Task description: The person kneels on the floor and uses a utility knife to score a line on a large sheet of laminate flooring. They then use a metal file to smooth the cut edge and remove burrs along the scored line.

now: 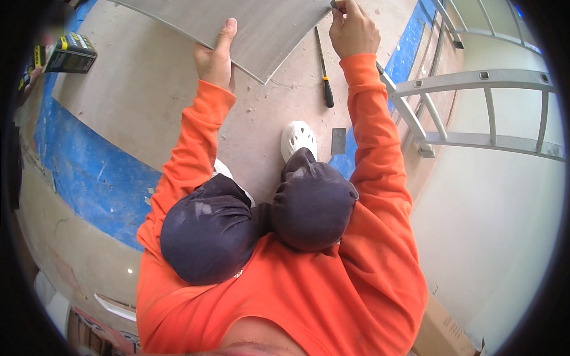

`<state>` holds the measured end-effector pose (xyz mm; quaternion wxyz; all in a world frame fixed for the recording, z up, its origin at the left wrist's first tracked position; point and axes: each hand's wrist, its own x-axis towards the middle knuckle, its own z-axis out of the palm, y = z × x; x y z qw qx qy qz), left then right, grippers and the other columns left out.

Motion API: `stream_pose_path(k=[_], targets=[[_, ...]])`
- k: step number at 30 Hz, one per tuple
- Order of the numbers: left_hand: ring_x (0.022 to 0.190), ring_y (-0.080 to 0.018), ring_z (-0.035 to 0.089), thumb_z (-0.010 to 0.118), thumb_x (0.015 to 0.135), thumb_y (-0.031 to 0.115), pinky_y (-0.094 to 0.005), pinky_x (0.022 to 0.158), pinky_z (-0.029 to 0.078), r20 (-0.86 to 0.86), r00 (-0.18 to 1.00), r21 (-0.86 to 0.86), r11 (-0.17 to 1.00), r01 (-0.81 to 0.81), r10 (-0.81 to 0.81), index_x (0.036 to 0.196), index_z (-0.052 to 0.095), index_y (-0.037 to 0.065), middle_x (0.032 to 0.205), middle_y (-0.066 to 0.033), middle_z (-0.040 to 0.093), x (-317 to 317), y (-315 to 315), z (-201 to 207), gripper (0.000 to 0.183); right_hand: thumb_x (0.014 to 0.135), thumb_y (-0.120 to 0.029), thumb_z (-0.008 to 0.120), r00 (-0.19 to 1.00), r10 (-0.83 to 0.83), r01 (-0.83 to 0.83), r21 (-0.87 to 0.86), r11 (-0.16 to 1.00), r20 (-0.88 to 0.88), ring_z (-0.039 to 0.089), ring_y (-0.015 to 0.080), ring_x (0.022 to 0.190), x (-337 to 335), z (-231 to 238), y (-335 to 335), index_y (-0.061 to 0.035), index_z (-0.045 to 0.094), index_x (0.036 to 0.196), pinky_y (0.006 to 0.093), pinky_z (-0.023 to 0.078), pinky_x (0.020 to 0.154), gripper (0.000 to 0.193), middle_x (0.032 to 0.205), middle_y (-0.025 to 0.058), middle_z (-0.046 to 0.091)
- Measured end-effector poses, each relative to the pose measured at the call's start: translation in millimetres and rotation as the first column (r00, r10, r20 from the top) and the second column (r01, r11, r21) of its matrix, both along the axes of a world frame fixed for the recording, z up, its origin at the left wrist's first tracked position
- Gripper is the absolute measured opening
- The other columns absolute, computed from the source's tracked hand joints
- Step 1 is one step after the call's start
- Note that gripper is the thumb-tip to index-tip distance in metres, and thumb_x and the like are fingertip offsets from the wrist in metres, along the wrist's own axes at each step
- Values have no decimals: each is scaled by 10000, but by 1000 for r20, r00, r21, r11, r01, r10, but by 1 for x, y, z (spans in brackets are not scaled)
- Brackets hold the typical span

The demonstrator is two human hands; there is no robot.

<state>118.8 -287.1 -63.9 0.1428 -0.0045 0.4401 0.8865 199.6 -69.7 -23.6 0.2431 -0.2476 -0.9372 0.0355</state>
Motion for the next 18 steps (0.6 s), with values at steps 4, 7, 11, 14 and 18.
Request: stream_pose_path(k=[4, 7, 11, 14, 18], targets=[[1045, -150, 543, 761, 859, 181, -300, 939, 432, 1, 1000, -30, 1000, -2, 2, 1171, 573, -15, 1159, -65, 595, 1, -2, 1, 414, 892, -185, 602, 999, -1, 1, -1, 1000, -35, 693, 274, 728, 2, -1, -25, -138, 655, 942, 410, 525, 623, 87, 867, 33, 703], [1050, -154, 543, 758, 861, 181, -304, 943, 430, -11, 1000, -40, 999, -4, 3, 1180, 570, -12, 1164, -67, 594, 0, -3, 0, 418, 897, -177, 593, 999, 23, -24, -19, 1000, -33, 692, 279, 745, 8, -2, -41, -136, 657, 945, 407, 530, 624, 90, 883, 33, 704], [1061, -159, 541, 756, 862, 186, -312, 950, 427, 13, 1000, -39, 999, 7, -6, 1183, 572, -12, 1171, -70, 594, -1, 1, -4, 420, 901, -169, 598, 998, 40, -42, -67, 997, -42, 677, 289, 714, 16, 3, -64, -135, 652, 947, 406, 520, 592, 79, 880, 35, 696], [1062, -177, 559, 732, 879, 198, -323, 945, 443, -19, 1000, -70, 998, -3, 1, 1205, 543, -18, 1170, -86, 599, -3, 3, -12, 434, 895, -147, 611, 992, 115, -118, -57, 991, -59, 662, 285, 680, 25, 6, -84, -127, 643, 938, 385, 514, 568, 57, 862, 36, 684], [1054, -186, 570, 718, 889, 210, -328, 934, 456, -25, 1000, -78, 997, 7, -8, 1219, 524, -24, 1168, -96, 601, -2, 4, -12, 447, 883, -100, 639, 981, 181, -186, -81, 979, -63, 647, 232, 599, 39, 9, -115, -84, 655, 927, 322, 489, 528, 49, 806, 58, 667]])
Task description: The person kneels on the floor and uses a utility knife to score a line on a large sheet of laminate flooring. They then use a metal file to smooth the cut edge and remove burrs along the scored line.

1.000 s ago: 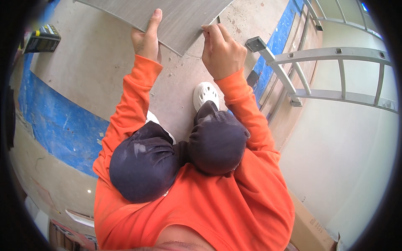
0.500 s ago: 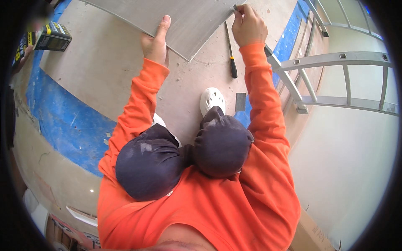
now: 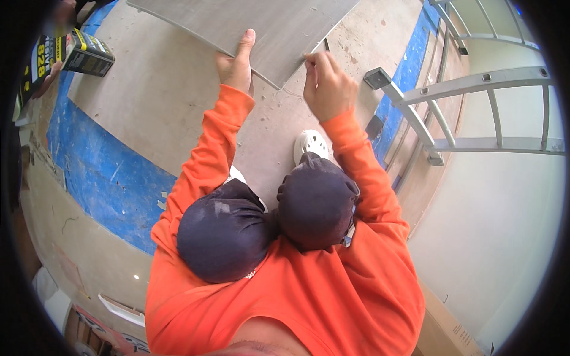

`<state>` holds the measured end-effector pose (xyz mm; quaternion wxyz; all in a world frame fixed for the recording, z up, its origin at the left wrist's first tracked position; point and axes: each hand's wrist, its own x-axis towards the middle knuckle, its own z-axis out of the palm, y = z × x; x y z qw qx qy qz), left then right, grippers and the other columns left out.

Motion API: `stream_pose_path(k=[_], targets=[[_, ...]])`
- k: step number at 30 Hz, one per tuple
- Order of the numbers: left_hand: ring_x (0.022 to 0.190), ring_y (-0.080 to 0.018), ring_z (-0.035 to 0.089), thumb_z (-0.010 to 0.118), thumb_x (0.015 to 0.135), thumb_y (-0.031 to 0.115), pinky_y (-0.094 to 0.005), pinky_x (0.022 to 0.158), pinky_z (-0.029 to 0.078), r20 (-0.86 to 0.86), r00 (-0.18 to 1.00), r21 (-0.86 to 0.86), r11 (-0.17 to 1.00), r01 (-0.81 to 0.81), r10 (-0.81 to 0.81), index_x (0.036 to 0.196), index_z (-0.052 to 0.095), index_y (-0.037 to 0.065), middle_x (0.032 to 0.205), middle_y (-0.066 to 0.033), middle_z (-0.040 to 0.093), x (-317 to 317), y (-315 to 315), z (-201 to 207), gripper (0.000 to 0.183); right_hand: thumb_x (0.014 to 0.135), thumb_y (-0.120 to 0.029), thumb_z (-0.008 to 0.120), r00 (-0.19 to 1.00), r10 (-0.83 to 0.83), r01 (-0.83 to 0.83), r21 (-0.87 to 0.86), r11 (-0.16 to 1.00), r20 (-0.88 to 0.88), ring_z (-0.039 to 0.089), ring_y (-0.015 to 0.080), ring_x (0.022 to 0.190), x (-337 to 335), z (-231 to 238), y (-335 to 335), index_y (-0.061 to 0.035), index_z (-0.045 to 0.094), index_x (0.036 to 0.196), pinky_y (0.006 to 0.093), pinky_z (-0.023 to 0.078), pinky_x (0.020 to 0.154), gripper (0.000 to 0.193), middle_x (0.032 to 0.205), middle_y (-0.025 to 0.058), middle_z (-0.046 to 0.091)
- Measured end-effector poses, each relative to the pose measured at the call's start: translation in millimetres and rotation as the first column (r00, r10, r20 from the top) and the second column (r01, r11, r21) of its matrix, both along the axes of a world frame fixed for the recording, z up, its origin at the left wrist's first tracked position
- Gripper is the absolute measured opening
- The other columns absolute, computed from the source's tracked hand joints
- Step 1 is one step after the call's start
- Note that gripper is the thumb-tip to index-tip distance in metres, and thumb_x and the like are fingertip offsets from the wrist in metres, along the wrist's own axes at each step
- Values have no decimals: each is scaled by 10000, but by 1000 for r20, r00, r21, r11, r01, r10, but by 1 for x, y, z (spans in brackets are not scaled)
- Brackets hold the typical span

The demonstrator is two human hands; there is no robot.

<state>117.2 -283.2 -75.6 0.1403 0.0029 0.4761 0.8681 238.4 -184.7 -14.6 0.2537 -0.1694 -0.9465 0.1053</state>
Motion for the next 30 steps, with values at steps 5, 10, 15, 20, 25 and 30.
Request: stream_pose_path(k=[5, 10, 15, 20, 25, 30], targets=[[1017, -189, 583, 718, 889, 213, -328, 914, 464, 9, 1000, 20, 1000, 12, -12, 1176, 553, -37, 1131, -106, 618, -3, -1, -6, 414, 864, -54, 653, 988, 135, -133, -35, 991, 74, 643, 184, 587, 13, 9, -30, -63, 656, 912, 283, 478, 529, 49, 799, 59, 653], [1010, -189, 584, 713, 893, 211, -330, 907, 467, 21, 1000, -64, 998, 22, -20, 1160, 554, -39, 1120, -105, 618, 0, -6, 4, 399, 894, -113, 605, 1000, 20, -20, -70, 997, 2, 660, 232, 612, 5, 7, 6, -127, 644, 917, 347, 492, 522, 48, 754, 51, 659], [1026, -185, 577, 709, 896, 213, -330, 906, 466, -9, 1000, 47, 999, 14, -14, 1193, 520, -31, 1140, -99, 602, -2, -1, 0, 429, 913, -202, 591, 991, -131, 130, 33, 991, 32, 685, 298, 725, -26, 0, 67, -122, 639, 956, 422, 512, 607, 103, 861, 71, 702], [1023, -190, 579, 715, 893, 222, -333, 913, 466, 1, 1000, 38, 999, 11, -11, 1197, 523, -32, 1142, -107, 605, -1, -1, 1, 440, 910, -205, 592, 984, -177, 176, 44, 983, 34, 686, 305, 732, -33, -9, 81, -130, 637, 958, 422, 516, 610, 100, 848, 73, 702], [1063, -199, 566, 720, 891, 238, -333, 942, 448, 25, 997, -89, 994, 69, -67, 1214, 527, -40, 1177, -119, 597, -2, -6, 1, 468, 897, -160, 599, 988, -149, 149, 1, 989, 33, 677, 298, 697, -23, -8, 60, -134, 638, 957, 408, 516, 593, 77, 840, 70, 699], [1120, -206, 542, 724, 889, 250, -336, 983, 421, 16, 1000, -45, 999, 19, -19, 1238, 519, -49, 1218, -133, 584, -2, -6, 2, 503, 877, -115, 618, 1000, -16, 16, 5, 1000, 13, 662, 264, 647, -6, -1, 7, -112, 627, 903, 352, 507, 532, 28, 827, 48, 656]])
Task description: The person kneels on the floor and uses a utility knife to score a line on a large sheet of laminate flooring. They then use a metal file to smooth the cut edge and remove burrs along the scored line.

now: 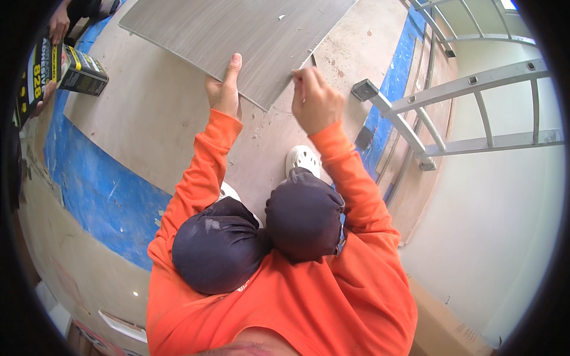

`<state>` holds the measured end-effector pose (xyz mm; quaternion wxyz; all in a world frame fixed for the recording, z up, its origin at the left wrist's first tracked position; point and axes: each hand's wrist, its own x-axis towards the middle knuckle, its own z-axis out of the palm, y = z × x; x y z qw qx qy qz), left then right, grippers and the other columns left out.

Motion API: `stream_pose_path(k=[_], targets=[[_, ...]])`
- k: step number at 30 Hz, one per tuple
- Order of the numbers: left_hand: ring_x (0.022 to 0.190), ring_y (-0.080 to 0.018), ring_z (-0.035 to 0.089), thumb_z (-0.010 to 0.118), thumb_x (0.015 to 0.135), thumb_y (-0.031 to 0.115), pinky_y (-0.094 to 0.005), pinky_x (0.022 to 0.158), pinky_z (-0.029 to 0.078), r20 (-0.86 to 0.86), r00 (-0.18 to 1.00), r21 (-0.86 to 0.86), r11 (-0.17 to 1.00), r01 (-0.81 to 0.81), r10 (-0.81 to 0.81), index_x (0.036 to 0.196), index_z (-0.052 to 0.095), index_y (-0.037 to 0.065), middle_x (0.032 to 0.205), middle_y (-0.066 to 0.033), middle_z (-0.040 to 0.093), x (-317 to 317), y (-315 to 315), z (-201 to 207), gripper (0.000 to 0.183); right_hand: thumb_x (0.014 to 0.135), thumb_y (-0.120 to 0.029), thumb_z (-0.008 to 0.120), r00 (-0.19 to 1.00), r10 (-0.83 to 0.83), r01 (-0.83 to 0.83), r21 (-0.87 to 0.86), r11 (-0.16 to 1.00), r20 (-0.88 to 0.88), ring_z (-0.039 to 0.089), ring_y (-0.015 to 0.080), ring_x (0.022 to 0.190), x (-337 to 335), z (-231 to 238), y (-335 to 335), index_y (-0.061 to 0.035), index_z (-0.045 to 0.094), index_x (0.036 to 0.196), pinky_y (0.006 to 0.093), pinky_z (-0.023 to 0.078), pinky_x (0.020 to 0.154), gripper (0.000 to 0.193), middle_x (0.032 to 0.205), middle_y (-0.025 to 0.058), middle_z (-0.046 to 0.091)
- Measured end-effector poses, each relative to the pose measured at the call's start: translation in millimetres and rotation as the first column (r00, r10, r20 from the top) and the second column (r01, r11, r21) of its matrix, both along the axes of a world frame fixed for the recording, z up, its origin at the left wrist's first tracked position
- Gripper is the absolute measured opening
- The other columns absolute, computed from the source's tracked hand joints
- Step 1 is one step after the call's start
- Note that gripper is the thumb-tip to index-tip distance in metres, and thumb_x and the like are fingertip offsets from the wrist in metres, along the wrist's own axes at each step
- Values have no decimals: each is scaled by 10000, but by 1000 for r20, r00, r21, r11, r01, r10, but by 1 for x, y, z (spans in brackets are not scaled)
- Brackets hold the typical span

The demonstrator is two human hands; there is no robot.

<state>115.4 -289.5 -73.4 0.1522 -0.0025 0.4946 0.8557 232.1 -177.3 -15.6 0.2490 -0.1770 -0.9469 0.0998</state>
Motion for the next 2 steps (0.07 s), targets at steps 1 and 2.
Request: stream_pose_path(k=[1, 2], targets=[[1125, -211, 541, 725, 888, 251, -338, 992, 419, 19, 1000, 0, 1000, 7, -7, 1265, 499, -52, 1238, -138, 575, 1, 1, 2, 534, 862, -106, 634, 999, 30, -30, -10, 999, -43, 658, 261, 638, 3, -2, -6, -119, 632, 900, 350, 501, 518, 40, 834, 44, 660], [1131, -216, 540, 726, 886, 252, -339, 1000, 416, 38, 999, 1, 1000, 13, -13, 1293, 479, -55, 1259, -142, 567, 2, 2, 5, 566, 861, -112, 643, 999, 45, -45, -6, 999, -26, 667, 253, 648, 9, -6, -10, -130, 640, 903, 345, 507, 522, 46, 842, 45, 658]])
